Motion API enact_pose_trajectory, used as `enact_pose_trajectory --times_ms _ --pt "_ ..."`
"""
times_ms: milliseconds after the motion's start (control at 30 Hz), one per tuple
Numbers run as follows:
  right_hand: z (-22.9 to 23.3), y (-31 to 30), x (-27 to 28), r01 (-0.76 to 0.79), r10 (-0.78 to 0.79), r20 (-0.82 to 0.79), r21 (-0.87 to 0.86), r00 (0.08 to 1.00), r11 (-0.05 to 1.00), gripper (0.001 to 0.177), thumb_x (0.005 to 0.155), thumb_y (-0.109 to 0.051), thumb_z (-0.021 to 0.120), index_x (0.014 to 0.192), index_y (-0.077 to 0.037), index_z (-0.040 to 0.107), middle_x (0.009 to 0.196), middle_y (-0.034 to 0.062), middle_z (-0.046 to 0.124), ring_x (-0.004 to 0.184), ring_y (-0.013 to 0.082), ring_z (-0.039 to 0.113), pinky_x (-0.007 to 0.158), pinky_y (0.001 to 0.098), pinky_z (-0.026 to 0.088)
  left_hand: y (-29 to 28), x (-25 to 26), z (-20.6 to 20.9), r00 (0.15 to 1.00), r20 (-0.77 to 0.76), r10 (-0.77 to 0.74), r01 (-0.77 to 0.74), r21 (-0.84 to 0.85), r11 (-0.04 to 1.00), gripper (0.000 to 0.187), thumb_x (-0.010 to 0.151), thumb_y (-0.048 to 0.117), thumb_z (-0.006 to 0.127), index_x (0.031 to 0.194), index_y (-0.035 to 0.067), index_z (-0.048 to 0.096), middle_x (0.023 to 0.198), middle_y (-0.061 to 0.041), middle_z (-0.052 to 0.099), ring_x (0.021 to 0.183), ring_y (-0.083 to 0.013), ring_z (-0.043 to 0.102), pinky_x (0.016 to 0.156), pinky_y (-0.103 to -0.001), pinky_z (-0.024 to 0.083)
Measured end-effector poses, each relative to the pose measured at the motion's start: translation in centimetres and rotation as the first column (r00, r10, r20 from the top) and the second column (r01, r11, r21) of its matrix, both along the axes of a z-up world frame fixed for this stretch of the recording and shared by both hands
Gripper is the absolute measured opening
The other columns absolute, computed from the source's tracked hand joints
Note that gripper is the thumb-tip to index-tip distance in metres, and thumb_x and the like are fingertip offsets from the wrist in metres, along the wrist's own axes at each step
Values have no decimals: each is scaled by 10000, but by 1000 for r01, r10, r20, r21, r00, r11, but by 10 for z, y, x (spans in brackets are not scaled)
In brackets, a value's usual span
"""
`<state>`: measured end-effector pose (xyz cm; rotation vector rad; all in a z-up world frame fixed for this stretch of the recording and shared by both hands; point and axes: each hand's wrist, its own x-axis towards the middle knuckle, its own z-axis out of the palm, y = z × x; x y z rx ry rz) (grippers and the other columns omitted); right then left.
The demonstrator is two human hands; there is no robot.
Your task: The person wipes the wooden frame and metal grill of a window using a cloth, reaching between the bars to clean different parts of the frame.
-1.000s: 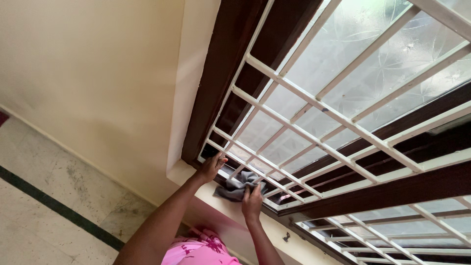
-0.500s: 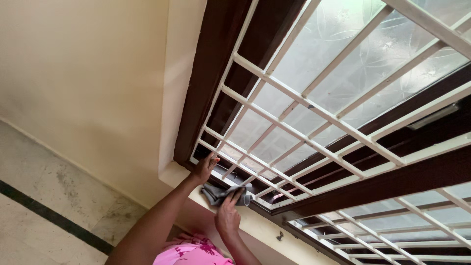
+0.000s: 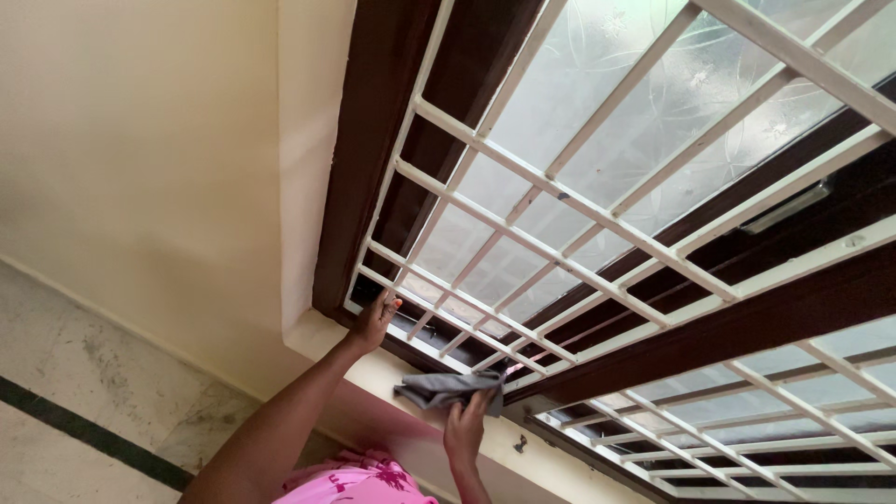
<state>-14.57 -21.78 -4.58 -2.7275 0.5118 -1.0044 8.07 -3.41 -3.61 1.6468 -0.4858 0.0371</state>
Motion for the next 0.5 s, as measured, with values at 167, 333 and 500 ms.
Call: enact_pose_trajectory --times_ms 167,333,500 --pt "13 -20 33 -274 -6 275 960 961 48 513 991 -97 536 1489 -169 440 997 146 628 695 169 624 594 328 531 1 -4 2 999 -4 35 -35 120 992 551 1048 462 495 1411 48 499 1137 -227 700 1030 -409 673 843 -441 527" --pt "41 -55 41 -569 -70 568 794 820 -213 193 1019 -45 495 1186 -119 558 808 -14 578 627 84 544 523 257 463 -2 1 -1 999 31 7 -7 -2 1000 562 1028 464 484 1396 42 454 1110 -188 717 1026 -355 704 837 -420 531" --pt "33 -51 51 -465 10 465 884 885 46 159 1060 -90 526 1211 -67 568 871 48 604 685 123 581 554 283 496 -6 9 0 996 8 -85 85 -159 984 380 1043 358 511 1176 14 602 1013 -114 736 965 -169 696 822 -370 546"
